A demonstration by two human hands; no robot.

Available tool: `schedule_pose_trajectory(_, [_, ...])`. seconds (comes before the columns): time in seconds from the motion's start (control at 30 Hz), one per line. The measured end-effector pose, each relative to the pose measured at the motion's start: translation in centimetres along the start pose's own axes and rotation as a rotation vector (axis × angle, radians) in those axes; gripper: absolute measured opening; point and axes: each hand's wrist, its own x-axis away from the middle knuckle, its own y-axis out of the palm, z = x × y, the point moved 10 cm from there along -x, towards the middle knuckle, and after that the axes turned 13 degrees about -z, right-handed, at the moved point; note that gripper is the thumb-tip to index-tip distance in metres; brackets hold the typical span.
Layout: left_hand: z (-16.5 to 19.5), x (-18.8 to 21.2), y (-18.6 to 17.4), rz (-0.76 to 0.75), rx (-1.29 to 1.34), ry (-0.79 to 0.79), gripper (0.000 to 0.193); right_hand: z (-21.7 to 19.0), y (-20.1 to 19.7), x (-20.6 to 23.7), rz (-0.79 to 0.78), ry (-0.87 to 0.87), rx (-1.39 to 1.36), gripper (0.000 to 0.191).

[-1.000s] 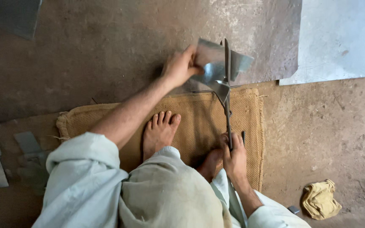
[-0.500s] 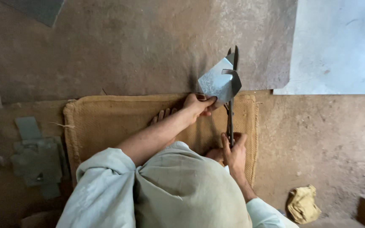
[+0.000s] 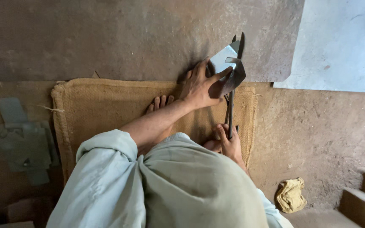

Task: The person sits on a mat on the floor and cuts pieces of galvanized sheet metal with large hand shears, trimming curved and irregular shapes from square blanks. Cut pieces and scrap offcuts accumulate on the floor and in a tray beside them as they work through the blanks one at a time.

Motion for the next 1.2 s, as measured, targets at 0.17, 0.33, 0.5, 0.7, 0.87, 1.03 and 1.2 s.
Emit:
schedule_pose_trajectory(0.17, [1.2, 1.2, 0.5, 0.015, 0.068, -0.224, 0.102, 0.4, 0.3, -0.4, 0.015, 0.06, 0.039, 0.037])
schedule_pose_trajectory(0.33, [1.6, 1.4, 0.3, -0.059, 0.149, -0.253, 0.105, -0.3, 0.0, -0.2, 0.048, 0.031, 0.001, 0.037])
schedule_pose_trajectory(0.5, [1.1, 1.4, 0.4, -0.04, 0.151, -0.185, 0.108, -1.2, -0.4, 0.2, 0.105, -0.038, 0.016, 0.032])
schedule_pose_trajectory(0.7, [1.0, 1.2, 0.9, 0.051, 0.064, -0.117, 0.12, -1.1, -0.9, 0.1, 0.207, 0.05, 0.133, 0.032])
schedule_pose_trajectory(0.87, [1.0, 1.3, 0.5, 0.01, 0.063, -0.064, 0.12, -2.0, -1.2, 0.8, 0.203, -0.076, 0.041, 0.029])
schedule_pose_trajectory(1.03, [0.4, 1.0, 0.8, -0.052, 0.132, -0.109, 0.119, -2.0, -0.6, 0.9, 0.167, -0.142, -0.024, 0.026])
schedule_pose_trajectory(1.2, [-0.4, 1.1, 2.3, -0.138, 0.061, -0.167, 0.09, -2.7, -0.7, 2.7, 0.099, -0.15, -0.057, 0.026])
